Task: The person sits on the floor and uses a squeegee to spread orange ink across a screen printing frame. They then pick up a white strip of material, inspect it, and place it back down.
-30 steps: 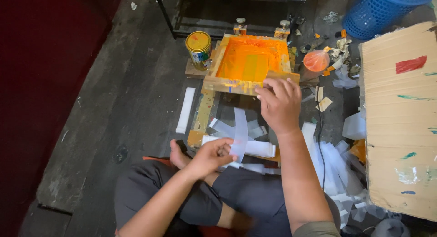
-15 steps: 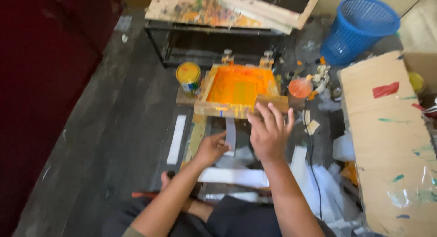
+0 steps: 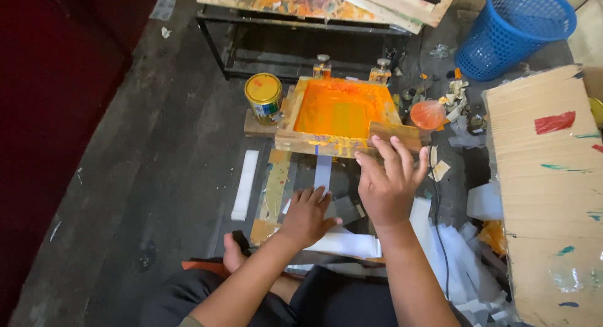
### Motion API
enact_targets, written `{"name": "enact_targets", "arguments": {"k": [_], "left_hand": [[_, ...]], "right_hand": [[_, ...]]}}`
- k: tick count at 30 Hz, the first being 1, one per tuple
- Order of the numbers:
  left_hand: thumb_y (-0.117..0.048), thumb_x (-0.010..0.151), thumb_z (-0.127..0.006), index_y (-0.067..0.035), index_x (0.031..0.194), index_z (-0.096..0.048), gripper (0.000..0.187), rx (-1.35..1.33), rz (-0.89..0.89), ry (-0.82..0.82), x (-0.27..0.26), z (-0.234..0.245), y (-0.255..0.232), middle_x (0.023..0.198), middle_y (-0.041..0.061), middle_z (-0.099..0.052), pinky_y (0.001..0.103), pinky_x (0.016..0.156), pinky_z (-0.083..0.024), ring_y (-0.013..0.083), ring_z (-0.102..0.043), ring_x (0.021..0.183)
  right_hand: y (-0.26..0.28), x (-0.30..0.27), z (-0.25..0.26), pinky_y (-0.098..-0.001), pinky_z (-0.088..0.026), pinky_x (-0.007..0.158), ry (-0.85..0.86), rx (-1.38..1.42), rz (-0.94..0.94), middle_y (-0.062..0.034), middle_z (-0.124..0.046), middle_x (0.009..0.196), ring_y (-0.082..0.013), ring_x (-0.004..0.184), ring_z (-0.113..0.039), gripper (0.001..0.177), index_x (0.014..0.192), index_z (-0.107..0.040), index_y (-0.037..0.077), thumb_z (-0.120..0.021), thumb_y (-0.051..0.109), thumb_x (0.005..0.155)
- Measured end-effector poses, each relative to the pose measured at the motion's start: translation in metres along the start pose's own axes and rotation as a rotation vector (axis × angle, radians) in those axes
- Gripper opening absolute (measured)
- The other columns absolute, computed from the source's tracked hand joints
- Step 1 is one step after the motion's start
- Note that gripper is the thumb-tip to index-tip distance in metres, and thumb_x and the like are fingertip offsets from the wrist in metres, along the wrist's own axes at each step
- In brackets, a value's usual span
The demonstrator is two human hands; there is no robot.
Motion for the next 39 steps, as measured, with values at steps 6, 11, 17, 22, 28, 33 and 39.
{"name": "enact_targets", "arguments": {"k": [6,11,17,22,28,33,39], "left_hand": [[-0.058,0.1,-0.051,-0.006,0.147,-0.054,0.07,0.018,0.028,0.095,0.0,0.005,-0.005,0.151,0.02,-0.05,0.054,0.113,-0.031,0.0377,-0.044,0.14],[-0.059,0.101,-0.048,-0.008,0.151,-0.049,0.072,0.032,0.051,0.14,0.002,0.01,-0.007,0.155,0.018,-0.047,0.054,0.112,-0.031,0.0364,-0.042,0.142],[-0.054,0.1,-0.054,-0.006,0.146,-0.054,0.066,0.009,0.001,0.073,0.004,0.0,-0.008,0.147,0.02,-0.053,0.052,0.112,-0.033,0.0363,-0.048,0.138],[-0.055,0.1,-0.053,-0.005,0.146,-0.054,0.067,-0.019,-0.041,0.051,0.003,-0.011,-0.011,0.15,0.021,-0.051,0.051,0.115,-0.03,0.0371,-0.045,0.14],[-0.055,0.101,-0.051,-0.007,0.148,-0.053,0.067,-0.03,-0.03,0.084,0.004,-0.012,-0.011,0.153,0.019,-0.049,0.052,0.118,-0.026,0.0359,-0.042,0.143],[-0.056,0.101,-0.051,-0.009,0.149,-0.052,0.067,-0.049,-0.021,0.104,0.005,-0.017,-0.009,0.154,0.019,-0.047,0.053,0.119,-0.025,0.0363,-0.042,0.144],[-0.054,0.1,-0.052,-0.009,0.151,-0.049,0.068,-0.047,-0.035,0.1,0.004,-0.012,-0.011,0.155,0.019,-0.045,0.055,0.118,-0.025,0.0381,-0.041,0.144]], "right_hand": [[0.0,-0.003,-0.001,-0.0705,-0.023,0.116,0.026,-0.007,-0.003,-0.0065,-0.073,0.125,-0.0344,0.127,-0.063,0.012,0.093,-0.08,0.025,-0.086,0.015,0.093],[0.0,0.0,0.001,-0.0707,-0.024,0.115,0.035,0.004,0.001,-0.0078,-0.073,0.125,-0.035,0.128,-0.063,0.013,0.094,-0.081,0.024,-0.086,0.012,0.092],[0.001,-0.002,0.0,-0.0709,-0.024,0.115,0.035,0.005,0.0,-0.0071,-0.073,0.125,-0.0349,0.128,-0.062,0.013,0.094,-0.081,0.024,-0.087,0.013,0.091],[0.002,-0.001,0.001,-0.0704,-0.024,0.115,0.053,0.013,-0.011,-0.0088,-0.073,0.125,-0.0349,0.129,-0.062,0.012,0.094,-0.082,0.023,-0.087,0.012,0.092],[0.0,-0.002,-0.001,-0.0709,-0.024,0.115,0.051,0.023,-0.02,-0.0086,-0.073,0.125,-0.0353,0.129,-0.062,0.013,0.093,-0.082,0.023,-0.087,0.011,0.091],[-0.002,-0.003,-0.003,-0.0701,-0.024,0.115,0.029,0.038,0.003,-0.0085,-0.073,0.123,-0.0354,0.127,-0.062,0.011,0.097,-0.082,0.024,-0.086,0.014,0.093],[-0.004,-0.006,-0.004,-0.0702,-0.022,0.115,0.017,0.034,0.021,-0.0065,-0.073,0.124,-0.0352,0.126,-0.063,0.011,0.099,-0.082,0.025,-0.086,0.017,0.093]]}}
Point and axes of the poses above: each hand's wrist, its own x-axis towards the middle knuckle, its own z-axis out of the back of the hand, y = z × x, the point moved 7 cm from there along x, towards the middle knuckle
